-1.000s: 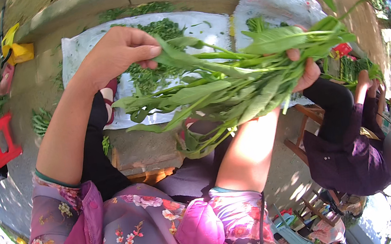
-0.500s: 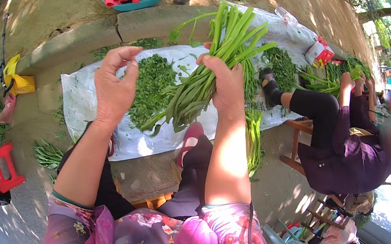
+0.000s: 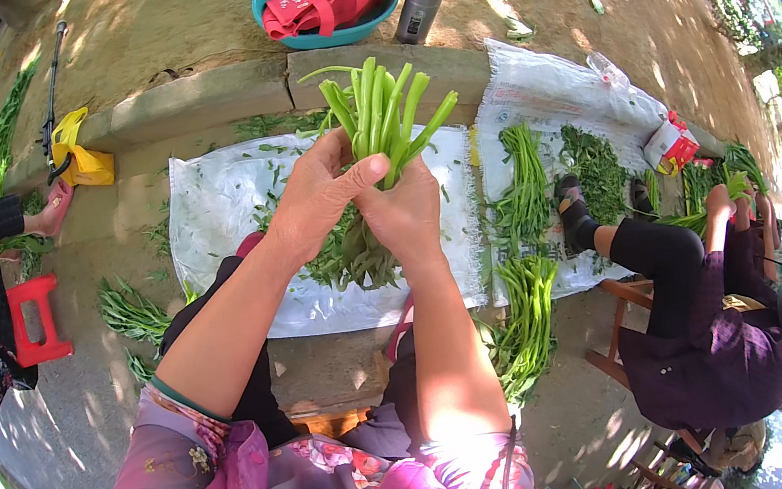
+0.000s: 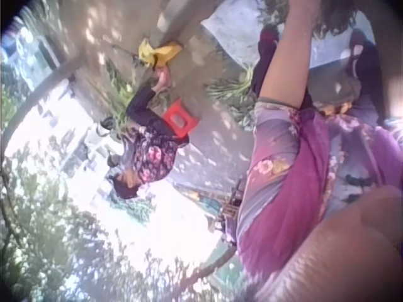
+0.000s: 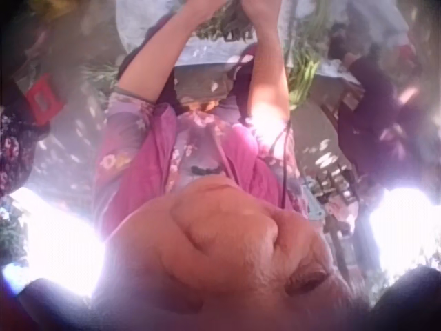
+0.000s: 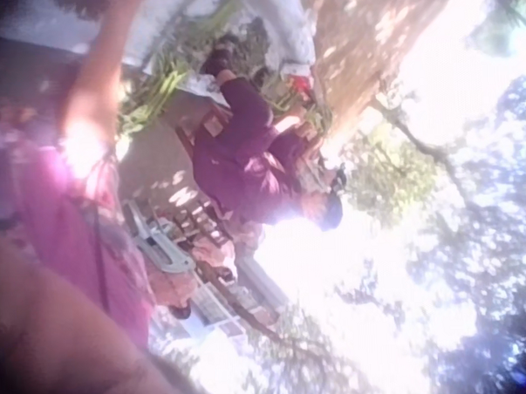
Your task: The person is snapping and cleaning green leafy vegetable stalks by hand, discarding unwanted pieces onto a tarp.
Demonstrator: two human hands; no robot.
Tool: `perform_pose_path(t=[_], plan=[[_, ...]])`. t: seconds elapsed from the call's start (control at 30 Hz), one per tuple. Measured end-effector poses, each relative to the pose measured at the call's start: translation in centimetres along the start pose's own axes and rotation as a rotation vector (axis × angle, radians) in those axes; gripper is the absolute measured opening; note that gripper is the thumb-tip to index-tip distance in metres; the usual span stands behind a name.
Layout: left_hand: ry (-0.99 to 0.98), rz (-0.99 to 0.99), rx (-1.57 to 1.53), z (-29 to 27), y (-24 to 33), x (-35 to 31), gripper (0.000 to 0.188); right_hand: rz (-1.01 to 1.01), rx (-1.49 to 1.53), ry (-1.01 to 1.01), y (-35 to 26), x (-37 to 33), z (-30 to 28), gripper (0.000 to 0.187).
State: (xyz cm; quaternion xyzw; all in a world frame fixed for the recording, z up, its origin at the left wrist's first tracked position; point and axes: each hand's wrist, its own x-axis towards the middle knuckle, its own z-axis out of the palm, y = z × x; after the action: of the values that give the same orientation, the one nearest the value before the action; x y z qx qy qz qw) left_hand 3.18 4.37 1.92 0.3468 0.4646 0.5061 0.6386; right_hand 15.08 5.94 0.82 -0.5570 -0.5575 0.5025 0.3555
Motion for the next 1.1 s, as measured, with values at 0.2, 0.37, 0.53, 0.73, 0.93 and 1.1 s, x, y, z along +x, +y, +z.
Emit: perform_pose_path(t=[0.2,0.37,0.53,0.73,0.93,1.1], plan=[[-0.047,0.032,0.071,-0.1,-0.5,0.2,0.073,-0.207,-0.302,0.091,0.0,-0.9,1.5,0.037],[-0.039,-0.063,-0.070,-0.4,-0.5,0.3,0.060,-0.196,-0.647,0.145,-1.6,-1.6,2.4,0.039],[0.036,-0.058,-0.213,-0.5,-0.8,0.2,0.042,-0.285,-0.719,0.061,-0.7,-1.7,2.2,0.052],[-0.029,-0.114,-0.320,-1.2,-1.1,0.2,0.042,-0.154,-0.335,-0.185,-1.3,-1.7,0.7,0.073],[-0.119,-0.159,-0.424,-1.5,-1.2,0.4,0.036,-0.106,0.129,-0.406,0.1,-0.7,-1.8,0.063],[-0.210,-0.180,-0.524,-1.8,-1.3,0.1,0.039,-0.008,0.192,-0.379,-1.0,-0.8,-2.3,0.054]])
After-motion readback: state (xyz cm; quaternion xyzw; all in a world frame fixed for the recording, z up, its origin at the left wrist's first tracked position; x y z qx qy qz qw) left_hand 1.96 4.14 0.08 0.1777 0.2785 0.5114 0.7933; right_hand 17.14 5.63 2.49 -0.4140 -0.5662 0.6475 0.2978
